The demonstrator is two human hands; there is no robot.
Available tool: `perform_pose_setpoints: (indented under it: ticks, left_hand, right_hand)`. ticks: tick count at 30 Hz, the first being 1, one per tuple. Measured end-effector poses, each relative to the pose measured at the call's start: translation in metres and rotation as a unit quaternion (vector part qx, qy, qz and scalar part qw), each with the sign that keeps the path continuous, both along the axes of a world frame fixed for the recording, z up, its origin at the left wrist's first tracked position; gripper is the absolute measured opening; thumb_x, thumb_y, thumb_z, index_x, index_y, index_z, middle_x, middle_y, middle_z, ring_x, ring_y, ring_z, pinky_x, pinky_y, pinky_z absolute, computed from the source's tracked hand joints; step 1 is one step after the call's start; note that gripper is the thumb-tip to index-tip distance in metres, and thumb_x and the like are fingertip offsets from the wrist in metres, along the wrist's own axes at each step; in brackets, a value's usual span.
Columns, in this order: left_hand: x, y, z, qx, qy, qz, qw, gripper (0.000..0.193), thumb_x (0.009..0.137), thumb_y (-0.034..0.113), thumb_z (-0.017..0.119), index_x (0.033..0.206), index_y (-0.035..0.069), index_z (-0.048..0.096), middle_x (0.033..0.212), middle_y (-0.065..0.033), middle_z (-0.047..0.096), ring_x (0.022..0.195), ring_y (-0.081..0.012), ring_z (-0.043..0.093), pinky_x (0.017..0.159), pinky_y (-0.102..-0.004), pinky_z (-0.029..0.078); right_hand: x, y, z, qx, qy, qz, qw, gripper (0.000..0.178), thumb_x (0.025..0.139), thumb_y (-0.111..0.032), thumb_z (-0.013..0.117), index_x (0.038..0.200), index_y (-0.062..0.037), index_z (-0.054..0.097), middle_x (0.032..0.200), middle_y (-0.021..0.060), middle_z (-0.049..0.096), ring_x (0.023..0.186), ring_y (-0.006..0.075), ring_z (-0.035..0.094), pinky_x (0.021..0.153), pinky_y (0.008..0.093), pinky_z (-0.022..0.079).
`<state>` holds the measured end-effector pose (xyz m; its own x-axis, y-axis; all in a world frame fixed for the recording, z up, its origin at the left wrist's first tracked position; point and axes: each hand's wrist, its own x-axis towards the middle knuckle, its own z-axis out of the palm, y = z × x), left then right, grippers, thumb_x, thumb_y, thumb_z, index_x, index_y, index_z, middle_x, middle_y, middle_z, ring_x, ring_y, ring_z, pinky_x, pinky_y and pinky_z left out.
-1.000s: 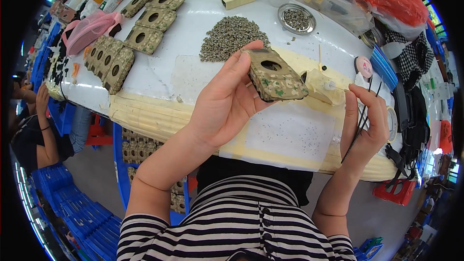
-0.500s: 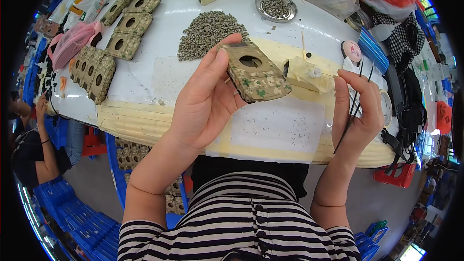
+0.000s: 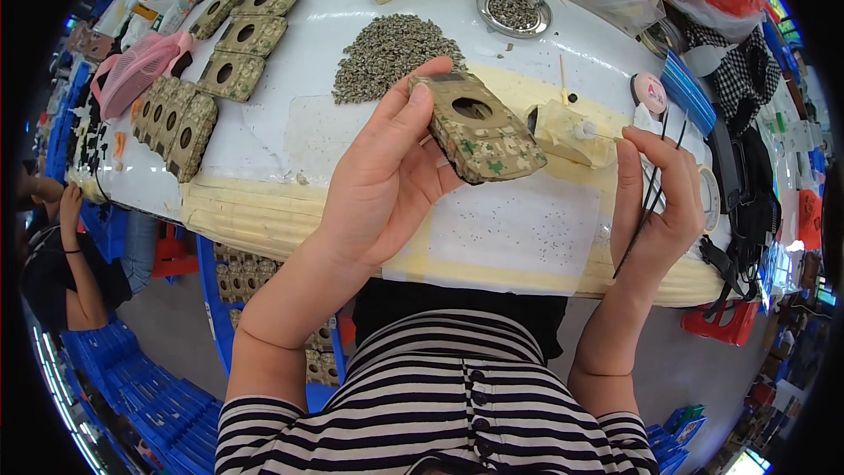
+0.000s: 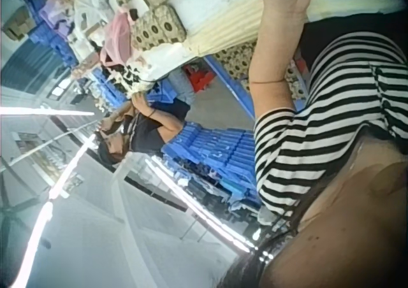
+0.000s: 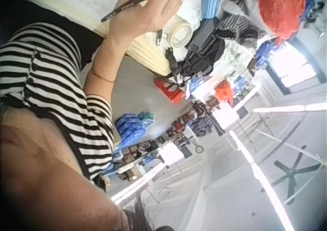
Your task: The person assembles toy tank parts at a workbench by picking up a camo-patterned turret, placing it into a blue bin, picking up another turret, and using tweezers to apply small components from a pile to the turret's surface.
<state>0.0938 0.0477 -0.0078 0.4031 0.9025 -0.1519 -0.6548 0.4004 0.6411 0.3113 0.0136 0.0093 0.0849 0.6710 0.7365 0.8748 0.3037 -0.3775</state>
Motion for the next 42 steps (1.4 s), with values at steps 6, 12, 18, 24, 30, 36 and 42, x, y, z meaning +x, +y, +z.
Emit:
perform_pose_setpoints:
  ticks: [6, 12, 18, 24, 30, 36, 42]
  left_hand:
    - [-0.001, 0.000, 0.000, 0.014, 0.025, 0.002, 1.000, 0.046, 0.101, 0.030, 0.036, 0.141, 0.008, 0.032, 0.130, -0.0107, 0.049, 0.119, -0.0202, 0.051, 0.098, -0.0393, 0.046]
    - [0.001, 0.000, 0.002, -0.001, -0.002, 0.009, 1.000, 0.040, 0.099, 0.030, 0.046, 0.132, 0.010, 0.038, 0.119, -0.0053, 0.052, 0.109, -0.0152, 0.054, 0.090, -0.0361, 0.049]
    - [0.000, 0.000, 0.001, 0.011, 0.000, 0.001, 1.000, 0.040, 0.099, 0.029, 0.047, 0.133, 0.011, 0.038, 0.119, -0.0045, 0.052, 0.108, -0.0139, 0.054, 0.088, -0.0348, 0.050]
    - [0.002, -0.001, 0.003, 0.006, 0.016, -0.009, 1.000, 0.038, 0.099, 0.028, 0.046, 0.134, 0.013, 0.038, 0.118, -0.0025, 0.053, 0.107, -0.0121, 0.054, 0.086, -0.0336, 0.050]
    - [0.001, -0.001, 0.004, -0.001, 0.010, -0.012, 1.000, 0.039, 0.100, 0.028, 0.045, 0.135, 0.013, 0.037, 0.116, -0.0020, 0.054, 0.107, -0.0118, 0.054, 0.088, -0.0348, 0.049]
    - [0.002, -0.002, 0.004, 0.000, 0.012, -0.013, 1.000, 0.040, 0.099, 0.028, 0.046, 0.135, 0.012, 0.037, 0.117, -0.0025, 0.054, 0.107, -0.0121, 0.054, 0.087, -0.0353, 0.049]
    - [0.001, -0.002, 0.004, 0.007, 0.008, -0.016, 1.000, 0.040, 0.099, 0.028, 0.047, 0.134, 0.012, 0.037, 0.118, -0.0026, 0.054, 0.107, -0.0122, 0.054, 0.087, -0.0350, 0.048]
  right_hand:
    - [-0.001, 0.000, 0.001, -0.004, -0.009, -0.005, 1.000, 0.011, 0.076, -0.002, 0.073, 0.085, -0.0034, 0.067, 0.079, 0.0074, 0.064, 0.070, 0.0177, 0.057, 0.065, 0.0262, 0.044]
    - [-0.003, -0.002, 0.003, -0.013, -0.007, -0.012, 1.000, 0.009, 0.078, -0.002, 0.071, 0.086, -0.0024, 0.066, 0.080, 0.0077, 0.064, 0.072, 0.0172, 0.059, 0.068, 0.0263, 0.044]
    - [-0.008, -0.014, 0.014, 0.046, 0.052, 0.003, 0.998, 0.008, 0.086, -0.003, 0.063, 0.092, 0.0024, 0.063, 0.084, 0.0102, 0.066, 0.079, 0.0174, 0.060, 0.076, 0.0280, 0.046]
    - [-0.029, -0.016, 0.016, 0.009, 0.248, 0.184, 0.951, 0.009, 0.088, -0.006, 0.060, 0.093, 0.0019, 0.060, 0.079, 0.0111, 0.065, 0.076, 0.0167, 0.058, 0.071, 0.0267, 0.046]
    - [-0.040, -0.003, 0.007, -0.024, 0.192, 0.232, 0.953, 0.009, 0.090, -0.006, 0.059, 0.095, 0.0004, 0.058, 0.080, 0.0089, 0.067, 0.073, 0.0133, 0.055, 0.069, 0.0242, 0.044]
    - [-0.044, -0.003, 0.006, -0.049, 0.212, 0.240, 0.946, 0.008, 0.091, -0.006, 0.059, 0.095, 0.0001, 0.057, 0.079, 0.0074, 0.067, 0.069, 0.0116, 0.051, 0.067, 0.0233, 0.042]
    - [-0.044, -0.001, 0.002, -0.037, 0.204, 0.235, 0.950, 0.007, 0.091, -0.006, 0.058, 0.095, -0.0002, 0.057, 0.078, 0.0063, 0.068, 0.069, 0.0103, 0.049, 0.067, 0.0223, 0.041]
